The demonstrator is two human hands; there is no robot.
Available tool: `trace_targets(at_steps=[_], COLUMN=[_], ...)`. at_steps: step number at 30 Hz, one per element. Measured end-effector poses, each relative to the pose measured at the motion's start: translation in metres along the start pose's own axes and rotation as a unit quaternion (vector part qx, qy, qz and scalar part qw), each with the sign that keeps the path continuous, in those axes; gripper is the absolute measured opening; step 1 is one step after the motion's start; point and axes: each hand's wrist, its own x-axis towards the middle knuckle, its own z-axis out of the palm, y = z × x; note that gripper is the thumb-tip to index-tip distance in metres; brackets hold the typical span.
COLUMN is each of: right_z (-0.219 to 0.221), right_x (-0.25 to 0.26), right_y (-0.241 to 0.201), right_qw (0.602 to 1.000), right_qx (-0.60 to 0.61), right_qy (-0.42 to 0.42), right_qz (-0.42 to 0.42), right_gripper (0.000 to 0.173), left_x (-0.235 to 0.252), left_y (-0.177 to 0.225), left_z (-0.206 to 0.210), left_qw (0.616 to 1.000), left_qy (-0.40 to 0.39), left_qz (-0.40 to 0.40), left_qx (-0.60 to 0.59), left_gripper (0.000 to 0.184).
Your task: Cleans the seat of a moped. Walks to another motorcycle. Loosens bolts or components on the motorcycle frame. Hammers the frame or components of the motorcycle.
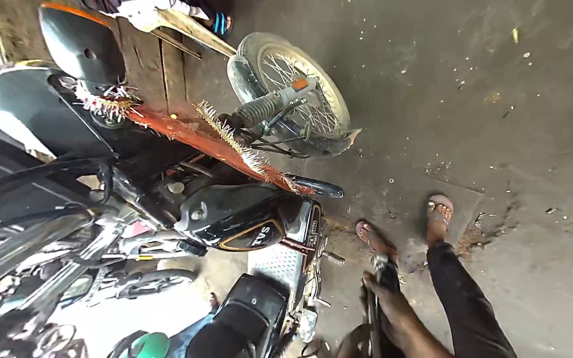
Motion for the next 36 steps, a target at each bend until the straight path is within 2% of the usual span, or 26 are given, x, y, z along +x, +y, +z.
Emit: trace_targets(at_steps=[2,4,6,9,10,12,14,16,17,20,21,22,24,25,27,28,30,32,36], right_z=[0.01,0.017,0.023,0.03,0.037,0.056,0.067,0.068,0.067,0.069,0.07,0.071,0.069,0.063,0.047,0.042,0.031,0.021,0.008], right_x=[-0.008,-0.011,-0.01,-0.026,-0.034,-0.049,-0.061,-0.046,-0.04,-0.047,-0.045,-0.042,-0.037,-0.03,-0.018,-0.016,-0.015,-0.014,-0.009], right_y=[-0.018,-0.038,-0.055,-0.057,-0.066,-0.085,-0.081,-0.071,-0.064,-0.041,-0.038,-0.036,-0.031,-0.024,-0.012,-0.01,-0.006,-0.001,0.011], right_qw=[0.999,0.999,0.996,0.976,0.974,0.972,0.966,0.964,0.969,0.979,0.98,0.983,0.986,0.985,0.98,0.978,0.975,0.972,0.975], right_qx=[0.023,0.025,-0.009,-0.064,-0.059,-0.106,-0.157,-0.142,-0.13,-0.164,-0.161,-0.141,-0.1,-0.11,-0.157,-0.18,-0.213,-0.23,-0.215], right_qy=[0.015,-0.007,-0.085,-0.189,-0.198,-0.2,-0.205,-0.227,-0.209,-0.118,-0.112,-0.12,-0.136,-0.134,-0.115,-0.092,-0.056,-0.047,-0.059], right_qz=[0.028,0.021,0.017,0.085,0.089,0.06,0.035,0.002,-0.01,-0.006,-0.008,-0.012,-0.009,-0.015,-0.039,-0.045,-0.039,-0.028,-0.017], right_gripper=[0.025,0.024,0.024,0.027,0.023,0.019,0.023,0.026,0.024,0.033,0.035,0.035,0.03,0.027,0.023,0.022,0.021,0.019,0.014], left_x=[-0.009,0.012,0.05,0.076,0.085,0.098,0.096,0.107,0.111,0.099,0.095,0.092,0.086,0.086,0.089,0.093,0.108,0.129,0.162], left_y=[0.023,0.036,0.056,0.071,0.074,0.085,0.097,0.108,0.109,0.098,0.098,0.101,0.111,0.118,0.134,0.14,0.148,0.151,0.149], left_z=[-0.013,-0.02,-0.024,-0.038,-0.043,-0.054,-0.062,-0.074,-0.084,-0.115,-0.125,-0.134,-0.15,-0.158,-0.17,-0.174,-0.178,-0.187,-0.201], left_qw=[0.974,0.91,0.862,0.762,0.732,0.689,0.684,0.685,0.688,0.711,0.729,0.755,0.796,0.79,0.743,0.722,0.714,0.717,0.727], left_qy=[-0.025,-0.054,-0.129,-0.27,-0.287,-0.304,-0.324,-0.341,-0.349,-0.396,-0.405,-0.394,-0.316,-0.267,-0.14,-0.077,0.017,0.062,0.087], left_qz=[0.124,0.269,0.377,0.515,0.542,0.563,0.551,0.545,0.539,0.494,0.479,0.473,0.497,0.529,0.577,0.572,0.535,0.505,0.489], left_qx=[0.186,0.311,0.314,0.285,0.299,0.341,0.351,0.342,0.338,0.305,0.275,0.226,0.141,0.16,0.308,0.382,0.451,0.476,0.474], left_gripper=[0.032,0.025,0.03,0.054,0.05,0.023,0.015,0.014,0.015,0.034,0.038,0.04,0.036,0.035,0.03,0.029,0.032,0.034,0.033])
